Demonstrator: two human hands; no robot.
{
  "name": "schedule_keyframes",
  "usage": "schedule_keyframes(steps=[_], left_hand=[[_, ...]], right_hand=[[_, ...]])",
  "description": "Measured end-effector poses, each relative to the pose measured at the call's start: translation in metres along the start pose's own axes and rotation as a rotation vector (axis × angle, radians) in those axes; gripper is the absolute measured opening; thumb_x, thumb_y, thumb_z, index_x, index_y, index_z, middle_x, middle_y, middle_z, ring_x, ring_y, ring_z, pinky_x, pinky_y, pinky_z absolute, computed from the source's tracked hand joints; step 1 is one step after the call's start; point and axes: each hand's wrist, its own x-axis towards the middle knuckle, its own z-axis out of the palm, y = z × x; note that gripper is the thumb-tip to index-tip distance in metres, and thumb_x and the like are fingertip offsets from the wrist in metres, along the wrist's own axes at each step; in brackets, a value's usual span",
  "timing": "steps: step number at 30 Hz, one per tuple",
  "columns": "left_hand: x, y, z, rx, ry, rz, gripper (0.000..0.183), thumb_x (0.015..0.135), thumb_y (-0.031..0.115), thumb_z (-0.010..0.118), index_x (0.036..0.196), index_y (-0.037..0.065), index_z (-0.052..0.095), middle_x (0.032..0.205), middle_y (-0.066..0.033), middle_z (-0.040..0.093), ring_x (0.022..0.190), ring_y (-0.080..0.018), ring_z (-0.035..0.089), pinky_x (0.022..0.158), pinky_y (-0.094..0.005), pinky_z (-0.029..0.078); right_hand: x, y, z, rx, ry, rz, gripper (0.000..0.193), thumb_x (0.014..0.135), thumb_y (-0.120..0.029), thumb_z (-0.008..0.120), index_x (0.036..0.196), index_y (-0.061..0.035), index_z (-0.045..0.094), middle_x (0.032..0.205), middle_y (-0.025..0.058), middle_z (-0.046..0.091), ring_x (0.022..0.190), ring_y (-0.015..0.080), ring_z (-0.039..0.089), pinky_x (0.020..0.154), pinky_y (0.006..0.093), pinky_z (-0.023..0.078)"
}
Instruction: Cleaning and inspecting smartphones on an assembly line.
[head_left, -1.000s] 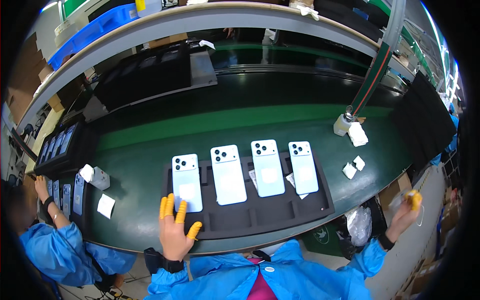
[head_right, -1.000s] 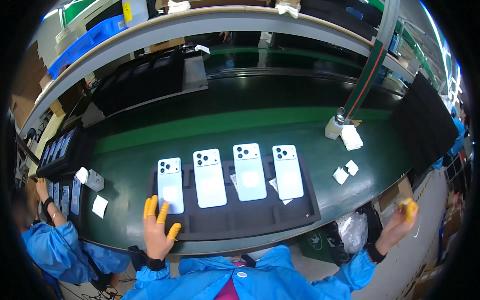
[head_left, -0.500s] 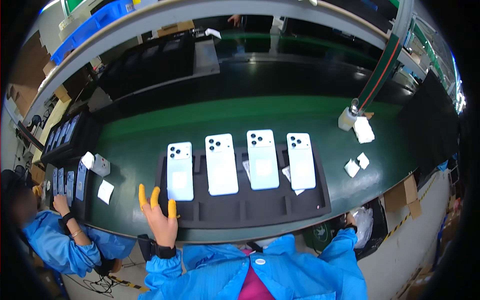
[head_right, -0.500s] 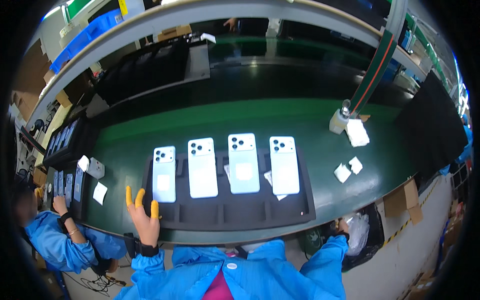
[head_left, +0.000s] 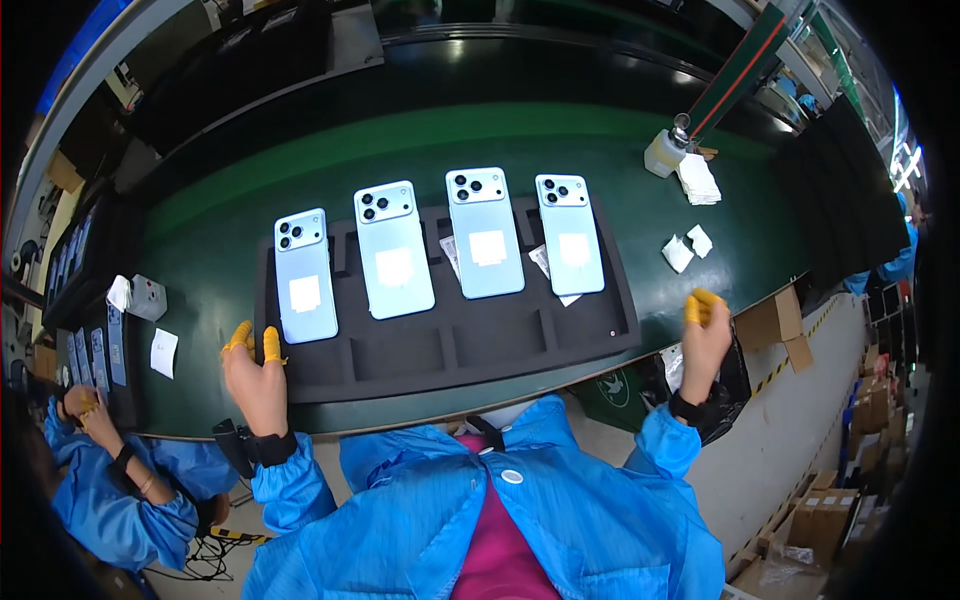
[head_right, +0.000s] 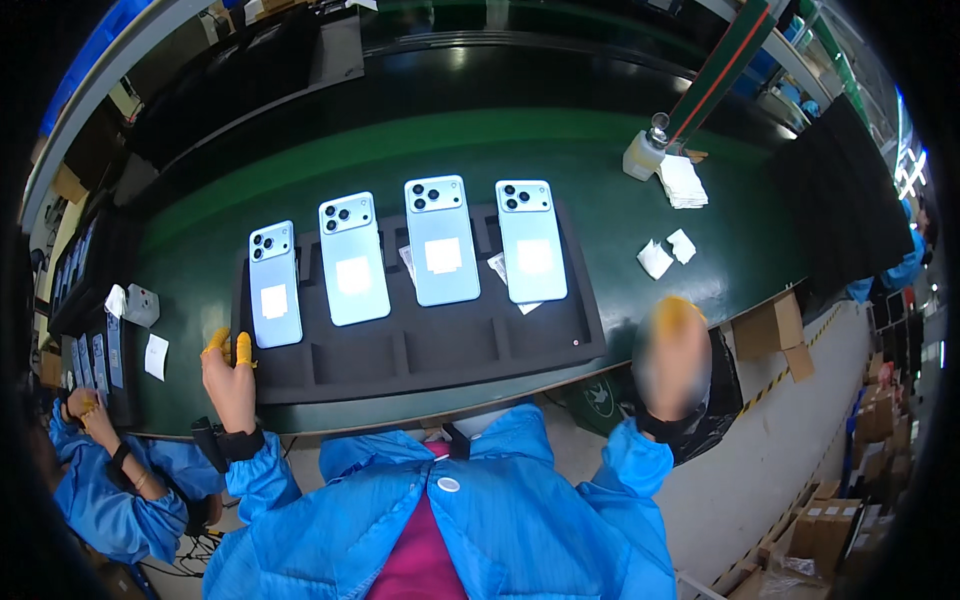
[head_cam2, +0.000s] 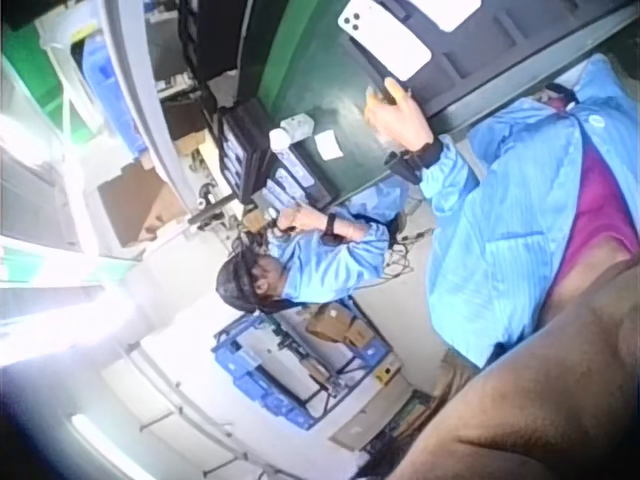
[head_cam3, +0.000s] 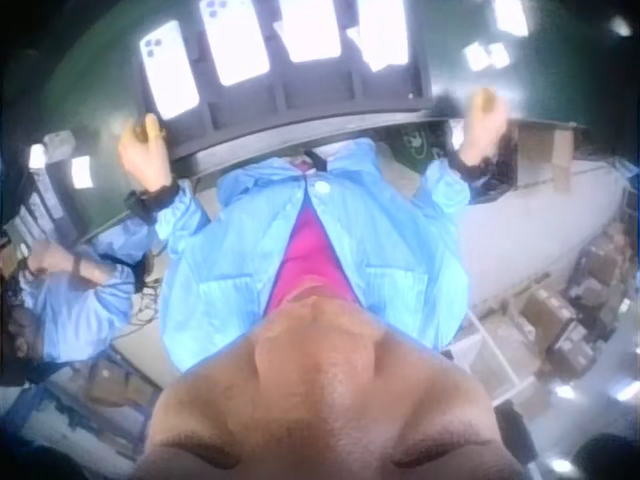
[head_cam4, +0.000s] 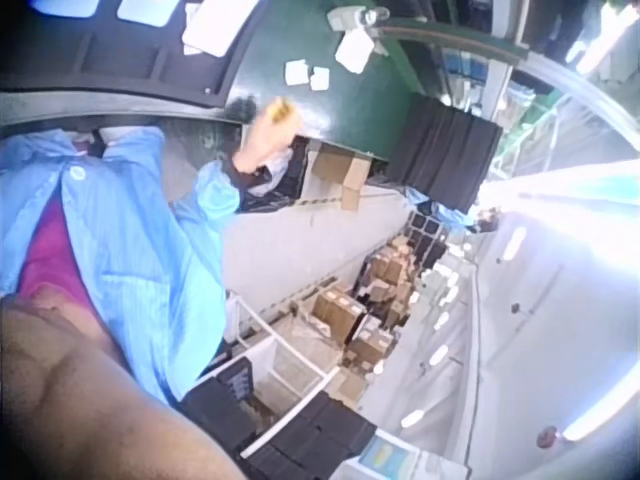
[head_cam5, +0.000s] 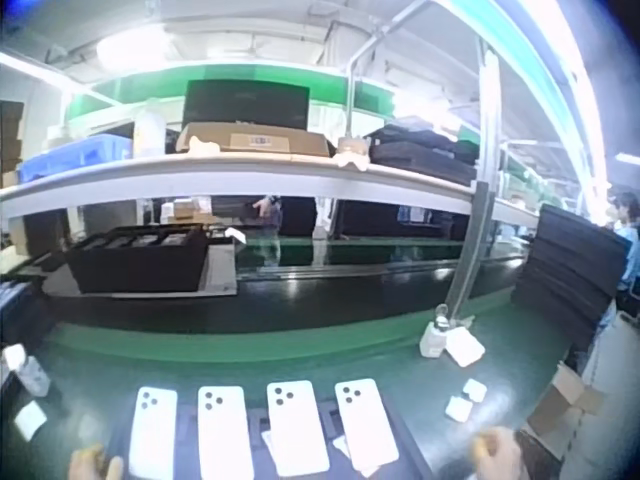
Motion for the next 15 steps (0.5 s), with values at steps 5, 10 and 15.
schedule_keyframes(steps=[5,10,15], left_hand=[[-0.001,0.002,-0.003,0.126,-0.038,0.079,0.031,0.082,0.013,0.066,0.104,-0.009,0.061,0.104,-0.0257,0.059,0.095,-0.0418,0.055,0.082,-0.0447,0.044],[-0.002,0.001,-0.002,0.100,-0.022,0.145,0.032,0.081,0.010,0.066,0.106,-0.009,0.061,0.099,-0.0261,0.061,0.091,-0.0400,0.058,0.079,-0.0424,0.046],[0.000,0.001,-0.001,0.059,-0.014,0.106,0.035,0.079,0.010,0.070,0.106,-0.010,0.061,0.099,-0.0242,0.061,0.089,-0.0376,0.059,0.078,-0.0408,0.046]], right_hand=[[-0.006,-0.074,0.034,-0.049,-0.275,-0.038,0.029,0.083,-0.017,0.068,0.101,0.0040,0.059,0.093,0.0198,0.057,0.083,0.0329,0.057,0.075,0.0394,0.046],[-0.009,-0.089,0.048,-0.049,-0.328,0.026,0.031,0.084,-0.019,0.066,0.101,0.0053,0.058,0.095,0.0222,0.057,0.089,0.0356,0.056,0.078,0.0416,0.045],[-0.016,-0.084,0.054,-0.048,-0.230,-0.092,0.026,0.084,-0.013,0.065,0.099,0.0063,0.058,0.099,0.0230,0.057,0.092,0.0386,0.055,0.080,0.0428,0.045]])
